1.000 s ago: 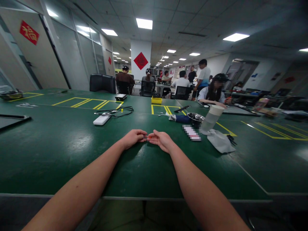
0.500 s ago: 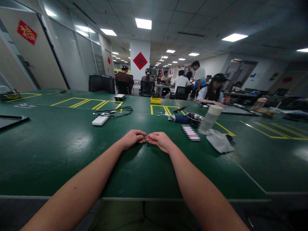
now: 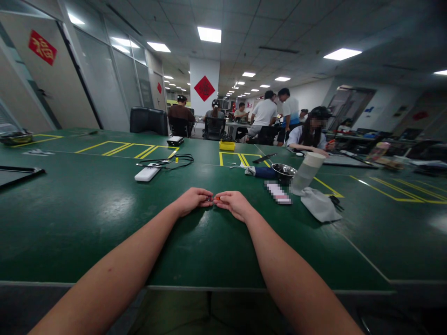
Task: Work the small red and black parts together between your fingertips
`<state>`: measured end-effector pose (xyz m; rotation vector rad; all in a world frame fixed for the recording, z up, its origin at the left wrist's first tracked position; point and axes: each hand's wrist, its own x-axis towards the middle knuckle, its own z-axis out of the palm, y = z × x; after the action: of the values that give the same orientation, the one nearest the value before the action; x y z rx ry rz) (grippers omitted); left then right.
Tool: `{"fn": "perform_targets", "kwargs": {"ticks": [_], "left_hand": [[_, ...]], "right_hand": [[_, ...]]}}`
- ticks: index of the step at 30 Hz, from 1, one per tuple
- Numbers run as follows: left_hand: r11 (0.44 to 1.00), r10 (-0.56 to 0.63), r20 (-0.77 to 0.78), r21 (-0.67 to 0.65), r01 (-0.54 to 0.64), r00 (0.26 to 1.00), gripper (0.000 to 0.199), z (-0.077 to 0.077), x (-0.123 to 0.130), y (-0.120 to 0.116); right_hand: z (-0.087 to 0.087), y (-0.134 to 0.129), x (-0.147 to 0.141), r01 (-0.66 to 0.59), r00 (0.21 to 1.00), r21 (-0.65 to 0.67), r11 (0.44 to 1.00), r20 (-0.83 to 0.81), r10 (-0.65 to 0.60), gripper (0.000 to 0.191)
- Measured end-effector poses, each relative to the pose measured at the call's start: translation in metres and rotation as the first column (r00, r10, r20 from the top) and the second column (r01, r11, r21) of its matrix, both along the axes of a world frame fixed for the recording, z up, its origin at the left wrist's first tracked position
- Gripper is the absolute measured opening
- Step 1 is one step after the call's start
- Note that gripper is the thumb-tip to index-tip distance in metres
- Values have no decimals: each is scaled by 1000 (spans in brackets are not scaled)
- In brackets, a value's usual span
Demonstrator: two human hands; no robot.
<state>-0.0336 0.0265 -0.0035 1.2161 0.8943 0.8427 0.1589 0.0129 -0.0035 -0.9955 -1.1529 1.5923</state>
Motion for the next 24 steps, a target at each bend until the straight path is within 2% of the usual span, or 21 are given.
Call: {"fn": "perform_targets", "kwargs": {"ticks": [11, 24], "left_hand": [[999, -30, 28, -12, 30, 999, 23, 3, 0, -2], [992, -103, -27, 66, 104, 994, 26, 1, -2, -3]], "right_hand": [[-1, 1, 1, -5, 1000, -4, 1000, 12, 5, 14], [-3, 2, 2, -23, 1000, 11, 1000, 16, 23, 16]]}}
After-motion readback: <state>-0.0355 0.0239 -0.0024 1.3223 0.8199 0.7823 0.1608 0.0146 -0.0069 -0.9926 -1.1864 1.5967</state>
